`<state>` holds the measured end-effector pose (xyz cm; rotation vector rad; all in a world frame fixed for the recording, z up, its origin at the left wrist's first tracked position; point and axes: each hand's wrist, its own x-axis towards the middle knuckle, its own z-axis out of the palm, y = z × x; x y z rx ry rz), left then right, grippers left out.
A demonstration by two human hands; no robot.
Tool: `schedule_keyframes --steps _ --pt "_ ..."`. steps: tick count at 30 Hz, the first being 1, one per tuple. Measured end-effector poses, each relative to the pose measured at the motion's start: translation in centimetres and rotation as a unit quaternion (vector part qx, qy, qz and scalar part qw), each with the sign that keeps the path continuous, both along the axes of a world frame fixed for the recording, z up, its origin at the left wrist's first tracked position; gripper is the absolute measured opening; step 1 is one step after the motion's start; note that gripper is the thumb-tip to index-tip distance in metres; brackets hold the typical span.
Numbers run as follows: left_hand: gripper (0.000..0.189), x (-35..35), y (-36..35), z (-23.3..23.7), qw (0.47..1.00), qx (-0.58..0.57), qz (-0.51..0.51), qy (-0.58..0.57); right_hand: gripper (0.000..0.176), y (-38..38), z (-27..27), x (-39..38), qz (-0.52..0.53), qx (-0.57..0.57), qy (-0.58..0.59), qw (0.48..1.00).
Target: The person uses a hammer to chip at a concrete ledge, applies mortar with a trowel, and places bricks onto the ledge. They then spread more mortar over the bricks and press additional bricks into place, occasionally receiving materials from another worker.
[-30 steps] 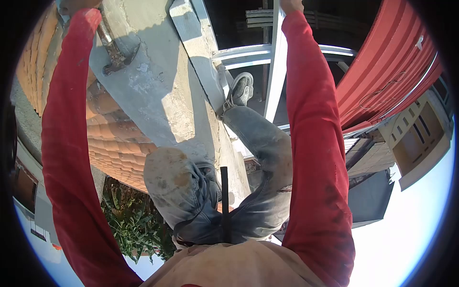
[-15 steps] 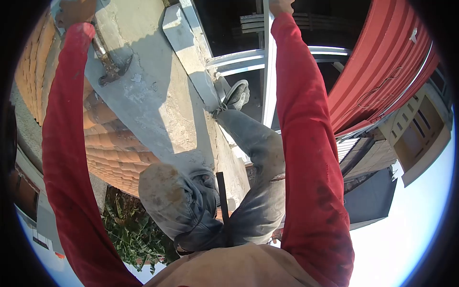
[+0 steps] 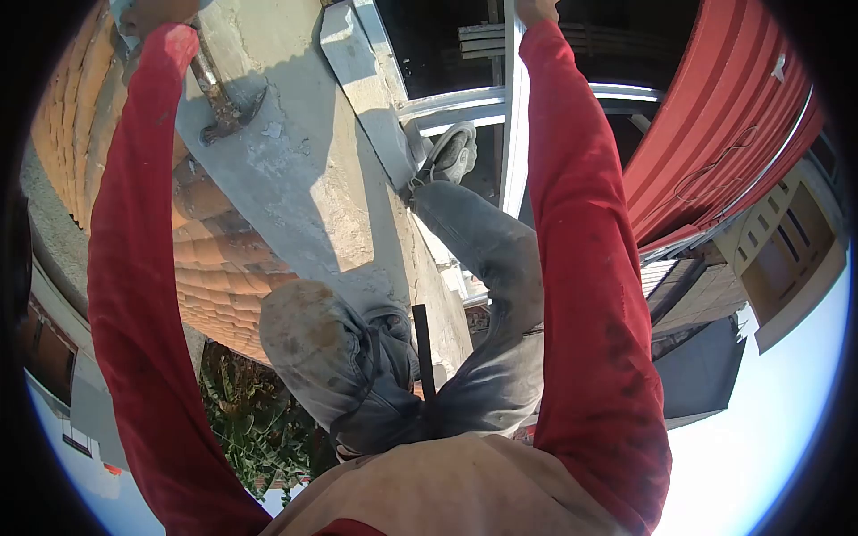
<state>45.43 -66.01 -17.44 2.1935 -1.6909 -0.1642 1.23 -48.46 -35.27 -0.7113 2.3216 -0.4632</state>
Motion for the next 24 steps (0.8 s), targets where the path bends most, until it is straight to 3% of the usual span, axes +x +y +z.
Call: schedule_keyframes --steps 5,6,7,12,24 --pt "0.105 0.4 -0.5 0.4 1.0 -0.01 0.001 0.004 0.115 0.5 -0.2 0.2 -0.02 -0.002 -0.003 1.0" --pt "0.105 0.3 -0.7 0.3 1.0 -0.009 0.001 0.001 0.104 0.4 -0.2 0.7 -0.038 0.001 0.022 0.999" --pt "0.105 0.2 -0.8 0.4 1.0 -0.01 0.001 0.002 0.104 0.6 -0.5 0.6 -0.03 -0.002 0.039 0.999" --pt "0.106 -0.1 -0.3 0.9 1.0 -0.001 0.004 0.01 0.103 0.8 0.5 1.0 -0.073 0.009 -0.019 0.997" --pt "0.107 -0.7 0.2 0.5 1.0 -0.005 0.014 0.013 0.106 1.5 1.0 1.7 -0.036 0.024 0.042 0.998"
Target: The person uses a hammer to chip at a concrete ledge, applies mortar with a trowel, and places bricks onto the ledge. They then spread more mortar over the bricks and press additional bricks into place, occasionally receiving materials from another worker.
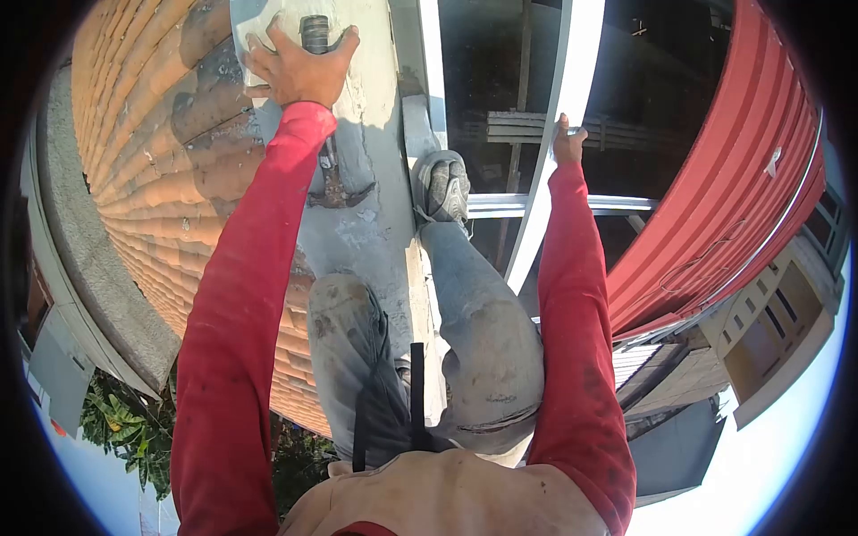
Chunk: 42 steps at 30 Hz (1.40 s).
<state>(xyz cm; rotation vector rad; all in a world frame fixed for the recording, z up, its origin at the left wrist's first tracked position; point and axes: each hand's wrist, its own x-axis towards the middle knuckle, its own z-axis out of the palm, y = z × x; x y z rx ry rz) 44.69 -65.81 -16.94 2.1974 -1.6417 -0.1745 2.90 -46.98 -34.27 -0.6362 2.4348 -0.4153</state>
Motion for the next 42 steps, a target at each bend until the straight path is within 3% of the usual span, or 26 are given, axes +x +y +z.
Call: schedule_keyframes --steps 8,10,14,15,17,18,22,23,24,25,27,28,29,30,36,38,41,42 --pt "0.092 -0.2 -0.1 0.8 0.999 0.002 -0.014 0.052 0.1 -0.3 -0.9 -0.7 0.015 -0.026 0.008 1.0" --pt "0.088 -0.2 0.1 1.7 0.996 0.008 -0.03 0.082 0.099 0.2 -0.4 -0.4 -0.013 -0.019 -0.038 0.999" --pt "0.08 -0.2 0.5 5.6 0.922 0.041 -0.146 0.356 0.097 0.7 -2.3 -1.4 -0.004 -0.029 0.003 1.0" --pt "0.08 -0.4 0.4 5.0 0.923 0.036 -0.148 0.353 0.097 0.3 -2.1 -1.2 -0.004 -0.034 0.001 0.999" --pt "0.07 -0.6 1.0 3.0 0.972 0.059 -0.059 0.222 0.097 0.1 -1.3 -0.4 -0.033 -0.014 0.009 0.999" --pt "0.066 -0.6 1.0 3.6 0.984 0.006 -0.119 0.135 0.098 0.1 -1.2 -0.4 -0.026 -0.035 -0.018 0.999" --pt "0.063 -0.6 0.7 5.2 0.963 0.113 -0.082 0.23 0.099 -0.7 0.4 0.1 -0.027 -0.008 -0.022 0.999" --pt "0.056 -0.4 0.7 4.3 0.99 -0.001 -0.139 0.04 0.102 -0.6 0.9 0.3 -0.01 -0.006 -0.025 1.0" --pt "0.049 0.0 1.2 3.3 0.964 -0.11 -0.186 -0.153 0.106 -0.3 1.3 0.3 0.01 0.001 -0.029 1.0" --pt "0.049 0.3 1.5 1.9 0.965 -0.101 -0.188 -0.15 0.106 0.9 0.4 -0.2 0.008 0.01 -0.028 1.0" --pt "0.107 0.1 0.2 -0.6 1.0 -0.027 -0.004 -0.006 0.114 0.2 -3.0 -2.0 -0.052 0.084 -0.03 0.995" --pt "0.107 0.0 0.2 -0.5 1.0 -0.017 -0.006 -0.007 0.116 0.3 -5.8 -4.1 -0.083 0.145 -0.038 0.985" --pt "0.107 -0.2 -0.5 -0.3 0.999 -0.032 -0.01 -0.006 0.115 1.3 -8.4 -5.9 -0.044 0.114 -0.028 0.992" --pt "0.107 -0.2 -0.3 -0.2 1.0 -0.023 -0.008 -0.008 0.114 1.3 -8.3 -5.5 -0.071 0.094 -0.045 0.992" --pt "0.107 0.0 0.1 -0.3 1.0 -0.01 0.001 -0.02 0.113 -0.9 1.8 1.3 -0.153 0.051 -0.141 0.977" --pt "0.105 0.0 0.4 0.0 1.0 -0.006 -0.002 -0.002 0.111 -0.5 -1.0 -1.1 -0.142 0.051 -0.146 0.978" --pt "0.102 0.0 1.5 -0.5 1.0 0.013 -0.001 0.013 0.109 -1.4 3.5 2.0 -0.159 0.059 -0.15 0.974" --pt "0.102 -0.1 0.3 -0.3 1.0 -0.004 0.001 0.01 0.107 -0.3 0.5 0.5 -0.143 0.045 -0.14 0.979"
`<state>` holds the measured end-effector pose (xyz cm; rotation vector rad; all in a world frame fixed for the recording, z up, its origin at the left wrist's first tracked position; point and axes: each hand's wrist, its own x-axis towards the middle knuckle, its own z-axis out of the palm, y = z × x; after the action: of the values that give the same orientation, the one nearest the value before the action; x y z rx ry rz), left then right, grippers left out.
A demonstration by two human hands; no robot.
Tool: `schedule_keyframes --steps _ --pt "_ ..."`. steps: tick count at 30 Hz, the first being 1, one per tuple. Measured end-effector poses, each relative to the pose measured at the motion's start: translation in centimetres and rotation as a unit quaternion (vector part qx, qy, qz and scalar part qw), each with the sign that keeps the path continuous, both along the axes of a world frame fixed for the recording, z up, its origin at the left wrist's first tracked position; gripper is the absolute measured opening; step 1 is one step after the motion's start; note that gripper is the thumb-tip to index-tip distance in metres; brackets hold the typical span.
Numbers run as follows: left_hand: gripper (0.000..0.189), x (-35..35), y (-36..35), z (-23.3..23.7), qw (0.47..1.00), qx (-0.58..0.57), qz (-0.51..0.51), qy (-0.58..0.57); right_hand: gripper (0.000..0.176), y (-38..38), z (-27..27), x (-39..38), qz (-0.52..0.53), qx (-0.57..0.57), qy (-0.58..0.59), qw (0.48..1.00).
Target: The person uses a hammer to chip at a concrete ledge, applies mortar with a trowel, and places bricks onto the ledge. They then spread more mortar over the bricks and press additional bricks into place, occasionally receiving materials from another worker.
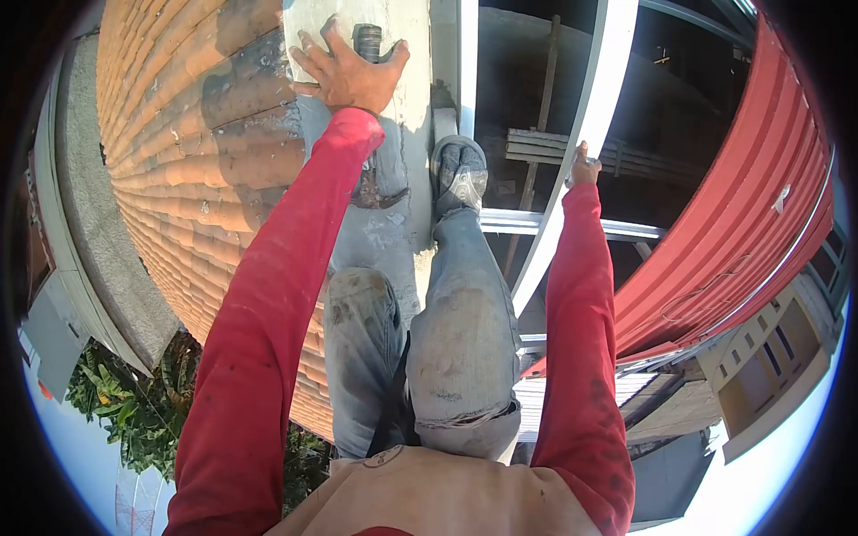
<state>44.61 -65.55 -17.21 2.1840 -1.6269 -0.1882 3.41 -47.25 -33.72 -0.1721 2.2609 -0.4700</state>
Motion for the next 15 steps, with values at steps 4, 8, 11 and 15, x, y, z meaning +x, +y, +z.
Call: schedule_keyframes --steps 4,8,11,15 --pt "0.107 0.0 -0.1 0.0 0.999 -0.011 -0.005 -0.03 0.104 0.8 -5.4 -3.0 0.035 0.023 0.05 0.998" --pt "0.107 0.2 0.1 -0.3 1.0 -0.002 -0.005 -0.023 0.106 -2.3 2.5 1.8 -0.025 -0.018 -0.001 1.0" --pt "0.107 0.2 -0.8 -0.1 1.0 -0.01 -0.001 -0.028 0.11 -2.4 1.2 0.3 -0.019 -0.012 -0.03 0.999" --pt "0.108 0.1 -0.1 0.3 1.0 0.015 -0.018 -0.021 0.116 -0.9 1.6 0.8 -0.005 -0.015 0.013 1.0"
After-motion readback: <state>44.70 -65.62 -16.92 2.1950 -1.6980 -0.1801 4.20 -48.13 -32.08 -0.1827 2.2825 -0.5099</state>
